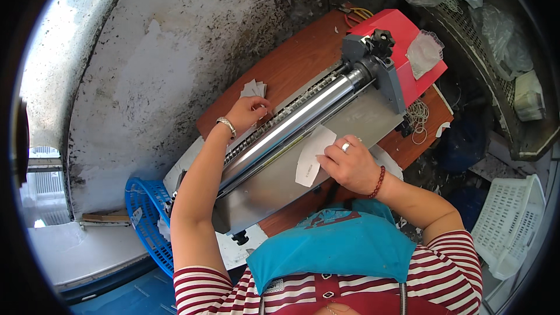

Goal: Applying adhesive to shoe upper components using a roller machine.

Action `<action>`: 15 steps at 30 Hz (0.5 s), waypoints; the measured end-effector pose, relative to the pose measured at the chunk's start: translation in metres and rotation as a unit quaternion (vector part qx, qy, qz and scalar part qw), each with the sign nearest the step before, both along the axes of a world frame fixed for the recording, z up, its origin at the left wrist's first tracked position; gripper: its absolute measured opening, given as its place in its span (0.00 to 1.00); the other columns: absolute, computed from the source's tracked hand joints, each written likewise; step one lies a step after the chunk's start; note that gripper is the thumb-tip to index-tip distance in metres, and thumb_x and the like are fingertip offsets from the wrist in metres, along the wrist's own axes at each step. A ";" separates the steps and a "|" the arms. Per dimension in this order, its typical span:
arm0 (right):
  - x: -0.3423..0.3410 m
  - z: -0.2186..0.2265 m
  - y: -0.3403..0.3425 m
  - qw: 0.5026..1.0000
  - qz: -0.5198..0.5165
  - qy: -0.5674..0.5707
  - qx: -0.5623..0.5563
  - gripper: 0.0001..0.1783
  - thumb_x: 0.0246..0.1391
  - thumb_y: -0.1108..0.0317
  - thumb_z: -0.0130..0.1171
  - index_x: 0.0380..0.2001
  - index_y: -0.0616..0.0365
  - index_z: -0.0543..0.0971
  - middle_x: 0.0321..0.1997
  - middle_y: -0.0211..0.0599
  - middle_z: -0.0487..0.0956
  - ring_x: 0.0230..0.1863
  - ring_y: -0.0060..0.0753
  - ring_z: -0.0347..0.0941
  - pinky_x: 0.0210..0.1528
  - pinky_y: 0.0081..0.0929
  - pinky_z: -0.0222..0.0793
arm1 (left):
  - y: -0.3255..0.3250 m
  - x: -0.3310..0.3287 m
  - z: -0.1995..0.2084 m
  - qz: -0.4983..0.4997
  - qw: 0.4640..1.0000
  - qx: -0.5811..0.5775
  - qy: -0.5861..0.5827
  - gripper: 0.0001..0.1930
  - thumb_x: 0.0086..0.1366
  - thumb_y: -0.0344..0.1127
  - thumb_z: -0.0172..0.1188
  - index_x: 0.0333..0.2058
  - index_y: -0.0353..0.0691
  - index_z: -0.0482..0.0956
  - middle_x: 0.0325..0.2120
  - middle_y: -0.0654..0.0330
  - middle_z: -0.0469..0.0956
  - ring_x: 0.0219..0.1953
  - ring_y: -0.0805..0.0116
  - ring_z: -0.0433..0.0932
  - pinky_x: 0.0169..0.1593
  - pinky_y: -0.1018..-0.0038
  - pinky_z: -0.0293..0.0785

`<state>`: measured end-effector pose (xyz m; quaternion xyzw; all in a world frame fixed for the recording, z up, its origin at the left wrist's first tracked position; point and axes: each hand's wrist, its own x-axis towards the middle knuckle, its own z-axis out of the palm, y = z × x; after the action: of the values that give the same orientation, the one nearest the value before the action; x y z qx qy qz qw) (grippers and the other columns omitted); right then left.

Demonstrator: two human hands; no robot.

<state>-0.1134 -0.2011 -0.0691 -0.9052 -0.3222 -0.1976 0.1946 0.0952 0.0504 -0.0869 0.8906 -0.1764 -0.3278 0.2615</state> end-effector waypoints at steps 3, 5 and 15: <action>-0.007 0.003 0.002 0.999 -0.018 -0.020 -0.020 0.12 0.43 0.69 0.56 0.35 0.57 0.79 0.27 0.29 0.71 0.32 0.31 0.69 0.39 0.30 0.63 | -0.009 -0.019 0.010 -0.001 0.998 -0.055 -0.025 0.15 0.59 0.37 0.56 0.43 0.37 0.80 0.30 0.57 0.81 0.31 0.69 0.76 0.39 0.72 0.73; -0.012 0.007 0.004 0.999 -0.041 -0.022 -0.026 0.13 0.43 0.70 0.55 0.35 0.58 0.79 0.26 0.31 0.70 0.30 0.32 0.69 0.37 0.30 0.62 | -0.009 -0.028 0.017 -0.010 0.996 -0.051 -0.068 0.15 0.60 0.38 0.56 0.42 0.36 0.80 0.29 0.58 0.81 0.30 0.71 0.76 0.38 0.72 0.73; -0.025 0.013 0.023 0.996 -0.031 -0.023 -0.080 0.05 0.37 0.68 0.54 0.18 0.53 0.69 0.21 0.32 0.66 0.25 0.30 0.67 0.30 0.28 0.61 | -0.018 -0.054 0.021 0.019 0.992 -0.109 -0.062 0.17 0.60 0.42 0.53 0.41 0.37 0.80 0.31 0.52 0.81 0.33 0.62 0.78 0.42 0.69 0.72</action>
<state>-0.1388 -0.1777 -0.0560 -0.9224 -0.3136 -0.1982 0.1077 0.0409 0.0323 -0.0658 0.8787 -0.2100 -0.2458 0.3514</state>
